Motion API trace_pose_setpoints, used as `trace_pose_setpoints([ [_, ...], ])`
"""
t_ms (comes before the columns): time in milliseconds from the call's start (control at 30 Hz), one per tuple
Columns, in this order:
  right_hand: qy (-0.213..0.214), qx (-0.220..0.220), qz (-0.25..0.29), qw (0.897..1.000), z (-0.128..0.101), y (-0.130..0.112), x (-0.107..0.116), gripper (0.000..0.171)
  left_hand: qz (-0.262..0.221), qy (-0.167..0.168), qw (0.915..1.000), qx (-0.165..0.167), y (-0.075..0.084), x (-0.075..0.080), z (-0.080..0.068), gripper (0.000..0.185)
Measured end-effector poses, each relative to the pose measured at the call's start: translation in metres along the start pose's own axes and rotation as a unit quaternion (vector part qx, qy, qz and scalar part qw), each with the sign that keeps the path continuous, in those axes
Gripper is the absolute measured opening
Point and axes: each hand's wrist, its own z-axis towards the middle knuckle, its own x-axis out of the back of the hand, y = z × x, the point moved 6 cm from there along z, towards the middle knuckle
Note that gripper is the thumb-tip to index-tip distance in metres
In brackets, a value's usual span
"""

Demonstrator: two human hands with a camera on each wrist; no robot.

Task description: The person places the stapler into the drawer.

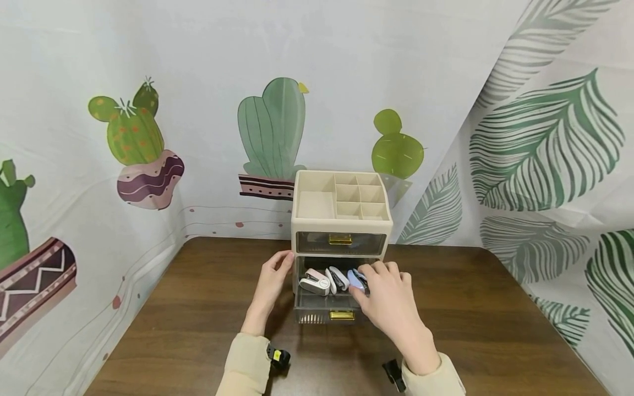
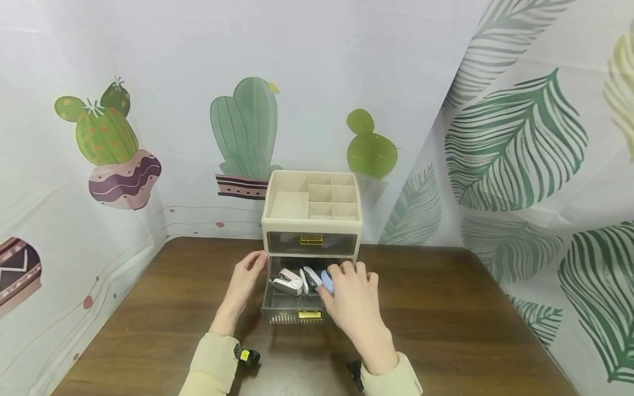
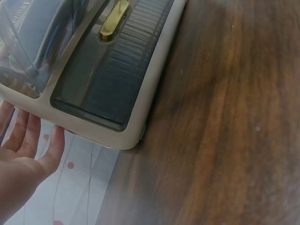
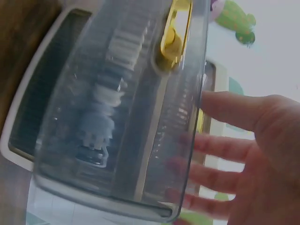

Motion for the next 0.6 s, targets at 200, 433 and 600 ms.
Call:
trace_pose_setpoints([
  [200, 0.075, 0.085, 0.031, 0.993, -0.020, -0.013, 0.004, 0.026, 0.002, 0.000, 1.0000, 0.004, -0.001, 0.001, 0.000, 0.030],
  [433, 0.128, 0.118, 0.031, 0.984, -0.042, -0.021, 0.001, 0.021, 0.000, 0.001, 1.0000, 0.001, -0.001, 0.001, 0.000, 0.029],
  [600, 0.145, 0.142, 0.023, 0.979, -0.053, -0.027, -0.005, 0.024, -0.002, 0.001, 1.0000, 0.000, -0.001, 0.001, 0.000, 0.029],
])
